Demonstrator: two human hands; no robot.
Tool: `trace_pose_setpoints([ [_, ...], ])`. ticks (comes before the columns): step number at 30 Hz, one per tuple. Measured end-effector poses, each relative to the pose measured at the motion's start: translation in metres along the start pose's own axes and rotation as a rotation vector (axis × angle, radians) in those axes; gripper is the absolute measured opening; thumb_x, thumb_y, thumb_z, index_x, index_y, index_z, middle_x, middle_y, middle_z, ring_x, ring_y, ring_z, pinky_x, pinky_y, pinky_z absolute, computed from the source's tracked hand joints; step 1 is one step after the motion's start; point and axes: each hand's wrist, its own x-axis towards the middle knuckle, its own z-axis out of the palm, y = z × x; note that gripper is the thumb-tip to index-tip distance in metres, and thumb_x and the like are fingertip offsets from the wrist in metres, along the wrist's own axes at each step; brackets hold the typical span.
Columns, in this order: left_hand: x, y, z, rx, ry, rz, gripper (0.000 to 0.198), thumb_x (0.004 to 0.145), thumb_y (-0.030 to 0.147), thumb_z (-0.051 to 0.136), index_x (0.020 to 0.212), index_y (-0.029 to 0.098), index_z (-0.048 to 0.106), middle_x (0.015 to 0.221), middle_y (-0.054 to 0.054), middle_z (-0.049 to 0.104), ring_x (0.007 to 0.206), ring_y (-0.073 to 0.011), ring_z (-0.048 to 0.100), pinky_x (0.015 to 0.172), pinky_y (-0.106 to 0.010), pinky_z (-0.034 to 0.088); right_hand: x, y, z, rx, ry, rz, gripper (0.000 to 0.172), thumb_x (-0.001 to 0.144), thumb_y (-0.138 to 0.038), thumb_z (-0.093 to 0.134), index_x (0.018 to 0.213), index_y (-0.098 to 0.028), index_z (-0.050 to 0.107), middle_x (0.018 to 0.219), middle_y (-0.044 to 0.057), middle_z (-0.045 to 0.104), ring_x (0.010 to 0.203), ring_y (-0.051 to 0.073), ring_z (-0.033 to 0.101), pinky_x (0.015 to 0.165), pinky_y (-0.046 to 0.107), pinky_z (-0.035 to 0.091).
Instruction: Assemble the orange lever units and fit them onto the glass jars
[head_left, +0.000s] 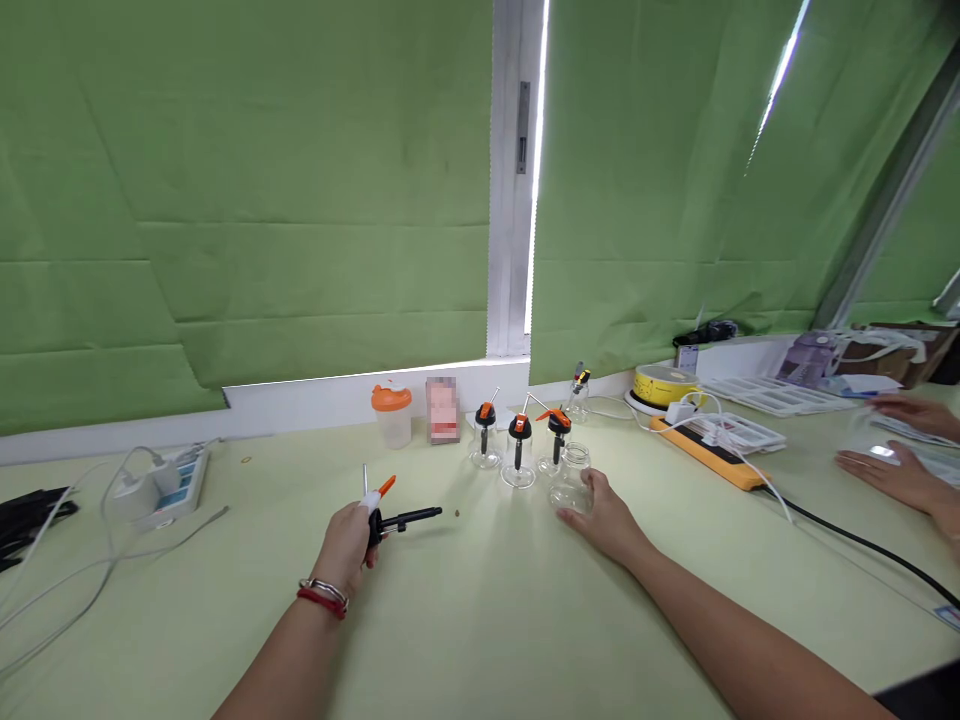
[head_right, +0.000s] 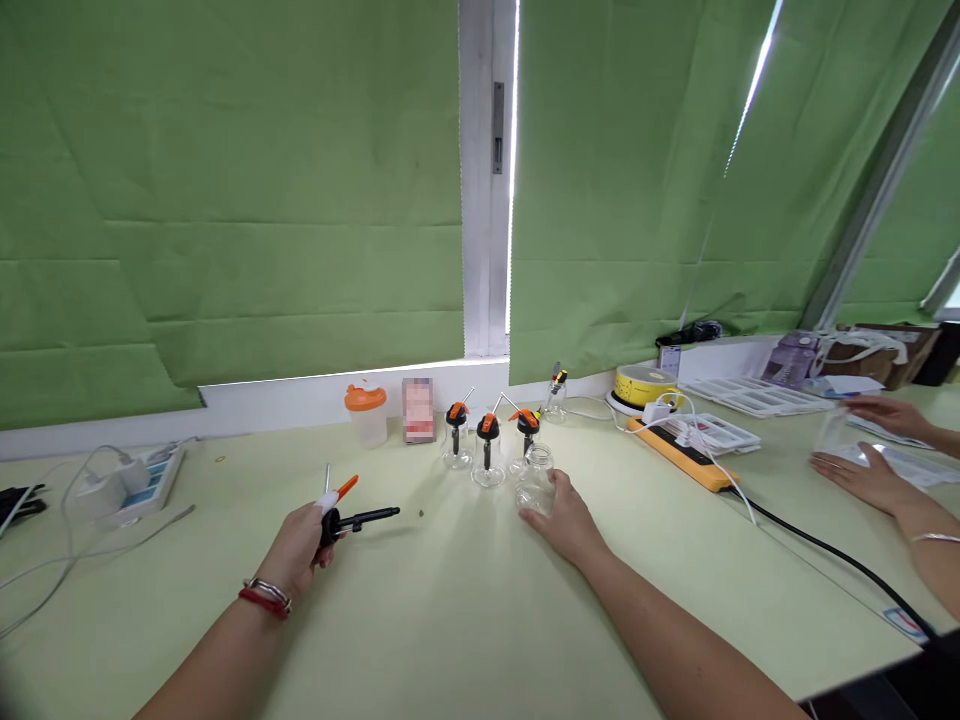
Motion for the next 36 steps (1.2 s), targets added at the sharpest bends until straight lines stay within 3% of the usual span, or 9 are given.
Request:
trace_pose_setpoints([
  [4,-0.002,0.001,0.002,0.033,-0.020,0.017,0.026,0.075,0.039,0.048,0.059,0.022,0.037,0.047,0.003,0.047,0.028,-0.0078,0.032,0.031,-0.022,0.024,0.009,0.006,0.004,-0.038,0.060,-0.026,0.085,0.067,-0.049,0.063,0.135,-0.014,0.026,0.135,0.018,0.041,0.124,0.032,0.042,0.099,0.044,0.038],
  [7,-0.003,0.000,0.002,0.061,-0.019,0.041,0.029,0.076,0.041,0.048,0.057,0.023,0.036,0.046,0.004,0.044,0.030,-0.0080,0.031,0.031,-0.022,0.023,0.007,-0.002,0.002,-0.096,0.298,-0.133,0.097,0.066,-0.053,0.066,0.139,-0.011,0.018,0.143,0.021,0.028,0.133,0.035,0.026,0.105,0.050,0.030],
  [10,-0.003,0.000,0.004,0.072,-0.029,0.057,0.031,0.077,0.043,0.047,0.056,0.023,0.035,0.047,0.004,0.042,0.031,-0.0082,0.031,0.030,-0.022,0.023,-0.008,-0.030,0.000,-0.161,0.435,-0.412,0.081,0.075,-0.051,0.061,0.138,-0.014,0.026,0.147,0.018,0.023,0.136,0.033,0.018,0.109,0.052,0.020],
  [13,-0.006,-0.001,0.007,0.073,-0.064,0.077,0.032,0.077,0.044,0.048,0.057,0.023,0.036,0.047,0.005,0.041,0.032,-0.0085,0.033,0.030,-0.021,0.024,-0.031,-0.074,0.007,-0.205,0.215,-0.655,0.052,0.084,-0.042,0.053,0.130,-0.021,0.042,0.144,0.011,0.033,0.136,0.031,0.020,0.108,0.052,0.023],
  [20,-0.022,0.006,0.017,0.101,-0.196,0.106,0.035,0.079,0.051,0.043,0.060,0.023,0.037,0.047,0.007,0.037,0.032,-0.0088,0.033,0.029,-0.022,0.028,-0.055,-0.157,0.060,-0.176,-0.242,-0.868,0.038,0.086,-0.024,0.052,0.123,-0.018,0.050,0.111,0.011,0.062,0.104,0.024,0.055,0.093,0.041,0.040],
  [26,-0.035,0.018,0.009,0.079,-0.025,0.463,0.031,0.083,0.048,0.041,0.087,0.019,0.051,0.067,0.001,0.053,0.054,-0.0139,0.051,0.051,-0.027,0.044,-0.047,-0.164,0.055,0.157,-0.228,-0.641,0.029,0.092,-0.021,0.033,0.108,-0.020,0.058,0.088,0.006,0.061,0.079,0.018,0.055,0.071,0.030,0.044],
  [28,-0.042,0.021,0.008,0.156,0.028,0.663,0.037,0.079,0.041,0.049,0.107,0.018,0.052,0.090,-0.006,0.059,0.080,-0.0189,0.058,0.075,-0.032,0.047,-0.044,-0.159,0.045,0.342,-0.327,-0.534,0.029,0.093,-0.027,0.032,0.100,-0.021,0.059,0.076,0.002,0.057,0.068,0.015,0.051,0.063,0.026,0.041],
  [30,-0.048,0.021,0.011,0.231,-0.085,0.754,0.047,0.073,0.036,0.059,0.116,0.019,0.050,0.104,-0.009,0.058,0.095,-0.0221,0.056,0.087,-0.035,0.043,-0.040,-0.155,0.041,0.523,-0.477,-0.376,0.030,0.092,-0.034,0.033,0.087,-0.020,0.059,0.065,-0.001,0.050,0.055,0.012,0.041,0.053,0.023,0.034],
  [36,-0.040,0.003,0.029,0.176,-0.305,0.359,0.036,0.073,0.036,0.060,0.104,0.021,0.051,0.075,0.001,0.056,0.059,-0.0139,0.056,0.055,-0.027,0.048,-0.026,-0.138,0.061,0.643,-0.537,-0.090,0.030,0.085,-0.039,0.044,0.070,-0.018,0.058,0.057,-0.004,0.046,0.050,0.009,0.034,0.050,0.022,0.028],
])
